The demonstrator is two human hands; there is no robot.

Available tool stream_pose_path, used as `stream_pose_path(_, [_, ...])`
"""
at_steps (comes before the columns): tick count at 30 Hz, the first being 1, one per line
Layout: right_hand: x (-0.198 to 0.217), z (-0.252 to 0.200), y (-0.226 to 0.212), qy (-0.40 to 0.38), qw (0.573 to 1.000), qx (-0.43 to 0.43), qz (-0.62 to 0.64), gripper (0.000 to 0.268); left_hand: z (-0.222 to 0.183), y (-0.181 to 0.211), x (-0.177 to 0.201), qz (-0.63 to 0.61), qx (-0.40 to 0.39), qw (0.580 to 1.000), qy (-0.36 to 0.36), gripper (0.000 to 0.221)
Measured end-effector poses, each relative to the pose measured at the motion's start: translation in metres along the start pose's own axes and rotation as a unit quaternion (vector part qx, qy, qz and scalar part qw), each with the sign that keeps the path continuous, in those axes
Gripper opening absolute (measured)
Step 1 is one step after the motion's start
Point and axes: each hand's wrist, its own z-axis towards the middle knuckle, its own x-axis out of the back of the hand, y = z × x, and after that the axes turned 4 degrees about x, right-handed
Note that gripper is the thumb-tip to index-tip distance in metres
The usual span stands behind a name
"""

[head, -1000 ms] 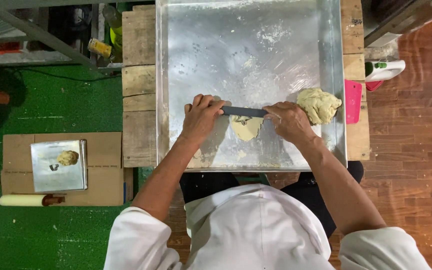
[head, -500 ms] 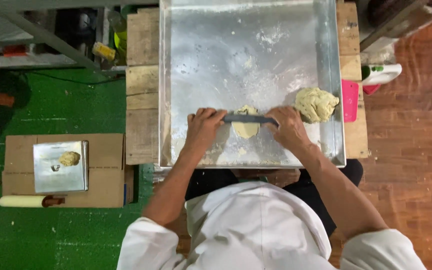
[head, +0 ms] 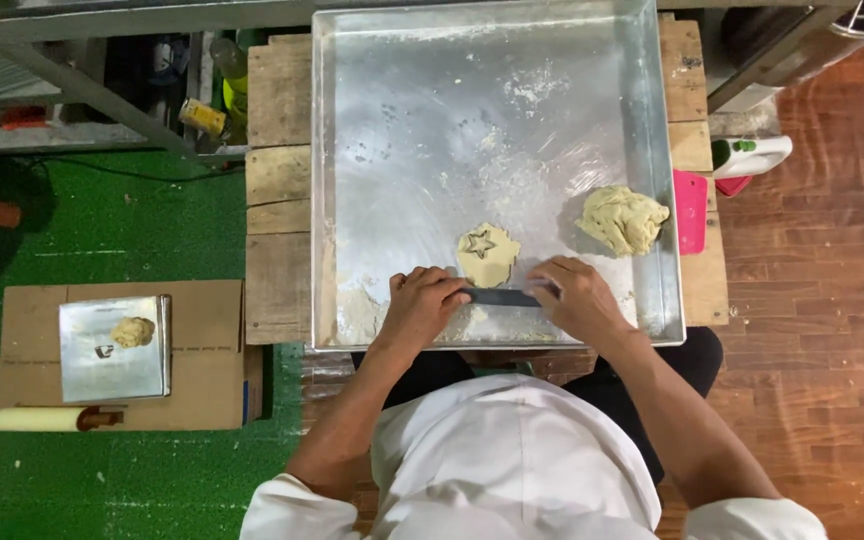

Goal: Kneading dough, flattening it on a baking tray, and using a star-shaped cookie cutter to create cookies.

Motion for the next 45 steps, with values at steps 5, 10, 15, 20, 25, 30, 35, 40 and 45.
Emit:
stream_pose_path(5, [-0.027, 0.041, 0.001, 0.076, 0.991, 0.073, -0.080, 0.015, 0.008, -0.008, -0.022, -0.025, 0.029, 0.997, 0.060, 0.025])
stream_pose_path(10, [-0.046, 0.060, 0.008, 0.099, 0.985, 0.074, -0.117, 0.020, 0.008, -0.009, -0.027, -0.048, 0.046, 0.992, 0.110, 0.024])
stream_pose_path(15, [-0.062, 0.063, 0.021, 0.101, 0.983, 0.084, -0.126, 0.005, 0.012, -0.009, -0.032, -0.053, 0.059, 0.989, 0.122, 0.029])
stream_pose_path(20, [-0.055, 0.065, 0.008, 0.122, 0.970, 0.133, -0.163, 0.007, 0.013, -0.010, -0.033, -0.064, 0.062, 0.989, 0.117, 0.029])
stream_pose_path(25, [-0.063, 0.070, 0.015, 0.120, 0.947, 0.188, -0.234, 0.011, 0.012, -0.009, -0.029, -0.062, 0.062, 0.989, 0.120, 0.030])
stream_pose_path(30, [-0.076, 0.078, 0.025, 0.171, 0.947, 0.146, -0.231, 0.012, 0.010, -0.008, -0.022, -0.069, 0.050, 0.990, 0.108, 0.026])
stream_pose_path(35, [-0.020, 0.077, 0.020, 0.220, 0.972, 0.082, -0.026, 0.010, 0.012, -0.013, -0.029, -0.053, 0.043, 0.991, 0.111, 0.025])
stream_pose_path(40, [-0.026, 0.041, 0.017, 0.169, 0.985, 0.040, -0.012, 0.012, 0.011, -0.010, -0.020, -0.059, 0.038, 0.993, 0.093, 0.023])
stream_pose_path(45, [-0.036, 0.019, 0.009, 0.141, 0.987, 0.041, -0.067, 0.006, 0.009, -0.001, -0.007, -0.080, 0.030, 0.991, 0.101, 0.022])
